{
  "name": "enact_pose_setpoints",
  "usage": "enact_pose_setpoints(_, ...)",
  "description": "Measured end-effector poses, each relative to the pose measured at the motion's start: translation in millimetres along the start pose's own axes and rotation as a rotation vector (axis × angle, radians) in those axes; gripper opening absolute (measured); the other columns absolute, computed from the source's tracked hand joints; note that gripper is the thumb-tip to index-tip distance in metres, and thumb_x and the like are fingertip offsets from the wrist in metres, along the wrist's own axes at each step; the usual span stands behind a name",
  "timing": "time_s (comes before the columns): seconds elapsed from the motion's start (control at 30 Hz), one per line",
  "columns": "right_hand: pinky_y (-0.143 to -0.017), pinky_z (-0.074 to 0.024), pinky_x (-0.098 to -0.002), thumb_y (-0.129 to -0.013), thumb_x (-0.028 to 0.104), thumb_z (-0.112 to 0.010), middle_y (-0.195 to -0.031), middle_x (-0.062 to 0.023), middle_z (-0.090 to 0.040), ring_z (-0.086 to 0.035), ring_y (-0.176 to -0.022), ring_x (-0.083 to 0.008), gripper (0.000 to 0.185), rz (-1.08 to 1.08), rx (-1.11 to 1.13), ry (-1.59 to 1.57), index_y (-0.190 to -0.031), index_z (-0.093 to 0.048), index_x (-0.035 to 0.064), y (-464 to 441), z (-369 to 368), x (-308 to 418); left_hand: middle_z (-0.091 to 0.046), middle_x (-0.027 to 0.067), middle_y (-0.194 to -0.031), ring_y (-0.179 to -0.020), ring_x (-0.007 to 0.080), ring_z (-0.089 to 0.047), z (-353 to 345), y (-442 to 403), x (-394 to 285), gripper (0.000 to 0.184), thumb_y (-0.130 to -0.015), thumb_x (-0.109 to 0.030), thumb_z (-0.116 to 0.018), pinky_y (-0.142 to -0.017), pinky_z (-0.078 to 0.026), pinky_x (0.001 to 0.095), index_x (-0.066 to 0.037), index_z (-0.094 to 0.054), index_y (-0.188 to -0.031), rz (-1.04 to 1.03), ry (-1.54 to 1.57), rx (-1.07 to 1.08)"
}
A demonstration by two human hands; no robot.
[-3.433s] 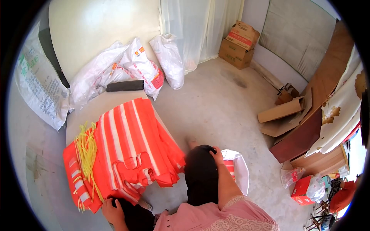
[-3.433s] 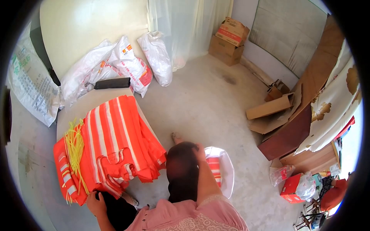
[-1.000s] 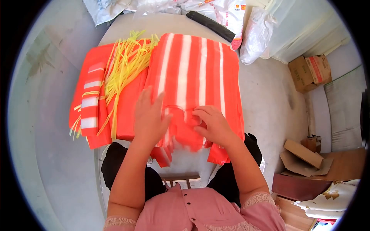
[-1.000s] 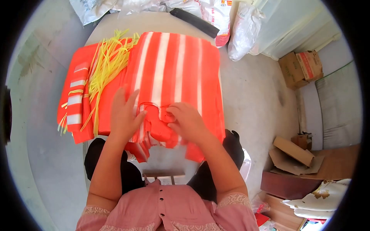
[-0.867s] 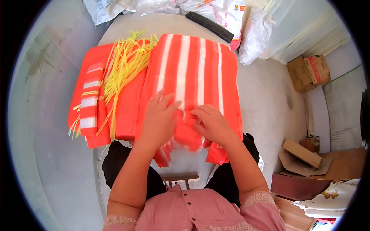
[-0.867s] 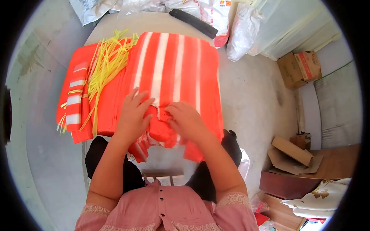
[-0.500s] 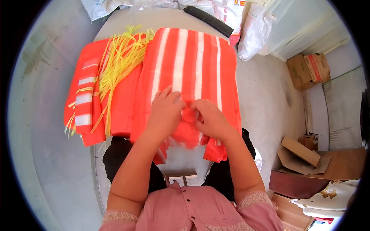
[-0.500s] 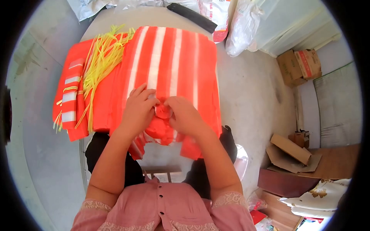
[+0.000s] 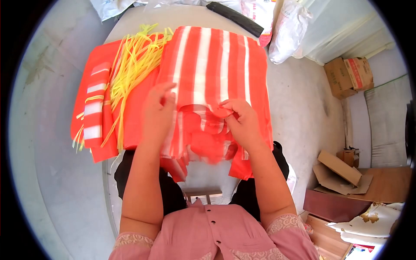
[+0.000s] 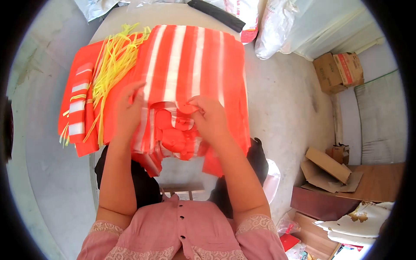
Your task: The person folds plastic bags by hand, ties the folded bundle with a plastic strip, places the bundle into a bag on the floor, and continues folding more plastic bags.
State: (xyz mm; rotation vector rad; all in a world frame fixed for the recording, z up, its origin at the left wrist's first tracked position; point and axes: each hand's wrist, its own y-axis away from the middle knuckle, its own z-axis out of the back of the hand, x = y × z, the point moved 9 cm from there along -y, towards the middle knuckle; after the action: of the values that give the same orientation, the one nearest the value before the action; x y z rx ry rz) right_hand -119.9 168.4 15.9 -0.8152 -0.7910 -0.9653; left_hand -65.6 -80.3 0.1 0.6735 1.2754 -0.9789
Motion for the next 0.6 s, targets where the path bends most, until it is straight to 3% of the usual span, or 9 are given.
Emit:
enact_pose_setpoints(0.07, -0.088, -0.0544, -0.0316, -0.095, -0.004, -0.065, -0.116, -0.007, -0.071, -0.066, -0.105, -0.0187, 0.016, -0.053, -0.004, -0.026, -0.108, -0.071, 0.0001, 0, 1, -2, -0.066, 0.0056, -0.131, -0.123, 0.0149, -0.06, 24, -9, 19, 0.034, -0.109, -0.02, -0.059, -0.107, -0.047, 0.0308, -0.004, -0.063, -0.14, 0.002, 0.054, -0.093)
enact_pose_setpoints(0.17, -0.086, -0.0534, -0.029, -0.097, -0.001, -0.066, -0.113, -0.0041, -0.071, -0.066, -0.101, -0.0139, 0.013, -0.197, -0.05, -0.172, -0.109, -0.072, 0.0003, -2, 0, -14, -0.06, 0.0116, -0.143, -0.13, 0.0176, -0.057, 26, -4, 26, 0.042, -0.109, -0.022, -0.06, -0.109, -0.047, 0.0318, 0.0, -0.056, -0.145, 0.198, 0.332, -0.033)
enact_pose_setpoints(0.23, -0.085, -0.0526, -0.0275, -0.099, 0.002, -0.067, -0.111, -0.0017, -0.071, -0.065, -0.099, -0.0104, 0.012, -0.349, -0.042, -0.288, -0.11, -0.073, 0.0007, 0, -1, -12, -0.06, 0.0111, -0.144, -0.131, 0.017, -0.056, 23, -4, 40, 0.043, -0.11, -0.023, -0.058, -0.11, -0.046, 0.0318, 0.001, -0.054, -0.147, 0.229, 0.338, -0.007)
enact_pose_setpoints(0.33, -0.061, -0.0536, -0.0272, -0.097, 0.002, -0.063, -0.1, -0.0051, -0.07, -0.065, -0.076, -0.0117, 0.02, -0.322, -0.03, -0.347, -0.115, -0.073, 0.001, -1, -2, -10, -0.059, 0.0114, -0.145, -0.132, 0.0174, -0.056, 22, -4, 37, 0.046, -0.111, -0.025, -0.057, -0.11, -0.046, 0.0321, 0.0, -0.052, -0.149, 0.248, 0.384, -0.002)
enact_pose_setpoints(0.47, -0.058, -0.0514, -0.0258, -0.099, 0.003, -0.064, -0.095, -0.0056, -0.07, -0.062, -0.072, -0.0106, 0.018, -0.32, -0.058, -0.372, -0.115, -0.073, 0.0007, 1, 0, -11, -0.059, 0.0124, -0.145, -0.132, 0.0178, -0.056, 16, -3, 16, 0.049, -0.111, -0.027, -0.056, -0.111, -0.045, 0.0315, 0.0, -0.049, -0.151, 0.242, 0.496, -0.028)
enact_pose_setpoints(0.6, -0.059, -0.0512, -0.0256, -0.1, 0.004, -0.065, -0.093, -0.0052, -0.07, -0.063, -0.073, -0.0105, 0.018, -0.314, -0.087, -0.423, -0.116, -0.073, 0.0006, 2, 0, -19, -0.064, 0.0113, -0.131, -0.118, 0.0164, -0.062, 14, -14, 39, 0.052, -0.108, -0.027, -0.06, -0.102, -0.05, 0.0307, -0.004, -0.047, -0.154, 0.151, 0.283, -0.088)
